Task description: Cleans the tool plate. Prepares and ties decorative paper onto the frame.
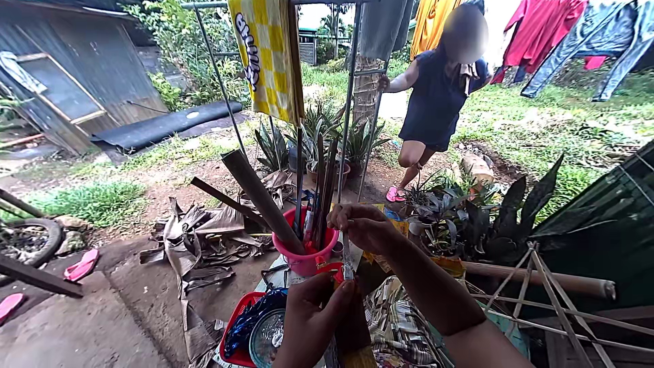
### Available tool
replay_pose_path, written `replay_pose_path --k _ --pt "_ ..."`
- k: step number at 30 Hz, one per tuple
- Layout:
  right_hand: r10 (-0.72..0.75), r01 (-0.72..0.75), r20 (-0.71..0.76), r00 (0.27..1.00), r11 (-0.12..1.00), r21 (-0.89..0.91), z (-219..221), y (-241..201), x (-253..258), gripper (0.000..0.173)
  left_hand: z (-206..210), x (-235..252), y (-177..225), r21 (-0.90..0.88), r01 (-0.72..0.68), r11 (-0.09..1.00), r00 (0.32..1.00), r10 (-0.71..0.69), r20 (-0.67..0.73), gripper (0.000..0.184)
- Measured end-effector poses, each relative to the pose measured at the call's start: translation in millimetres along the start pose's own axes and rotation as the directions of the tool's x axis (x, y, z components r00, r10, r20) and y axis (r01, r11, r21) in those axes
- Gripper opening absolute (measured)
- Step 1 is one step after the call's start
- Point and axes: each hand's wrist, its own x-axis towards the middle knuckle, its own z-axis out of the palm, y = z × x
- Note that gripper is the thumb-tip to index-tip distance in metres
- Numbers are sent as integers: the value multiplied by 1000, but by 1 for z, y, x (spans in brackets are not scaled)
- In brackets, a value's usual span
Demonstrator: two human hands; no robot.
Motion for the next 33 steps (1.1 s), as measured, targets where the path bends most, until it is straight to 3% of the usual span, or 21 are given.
replay_pose_path --k 5,13,17,19,23,26,30,33 --pt "-83 78 -17 996 973 -217 -7 -9 0 19 0 2 -1 -9 20 1000 1000 -20 -5 26" --pt "-68 59 -35 997 972 -229 -10 -7 2 20 1 5 -2 -1 22 1000 1000 -22 -6 27" --pt "19 -26 -246 969 999 -24 -9 -15 -2 22 -2 5 -3 -37 5 999 1000 -5 13 29" --pt "104 -70 -343 933 991 110 -3 -21 -9 20 -6 3 -8 -44 -3 999 1000 4 25 42" --pt "168 -84 -587 792 982 169 13 -21 -25 18 -15 1 -17 -202 129 971 992 -130 8 63" --pt "99 -25 -692 715 993 116 38 -14 -43 20 -19 7 -13 -271 207 940 978 -209 24 47" --pt "-108 41 -638 762 992 -119 69 -5 -61 18 -17 14 -9 -304 246 920 968 -247 33 37" --pt "-164 50 -590 791 977 -205 79 0 -64 17 -12 18 -3 -381 291 878 951 -307 19 38"
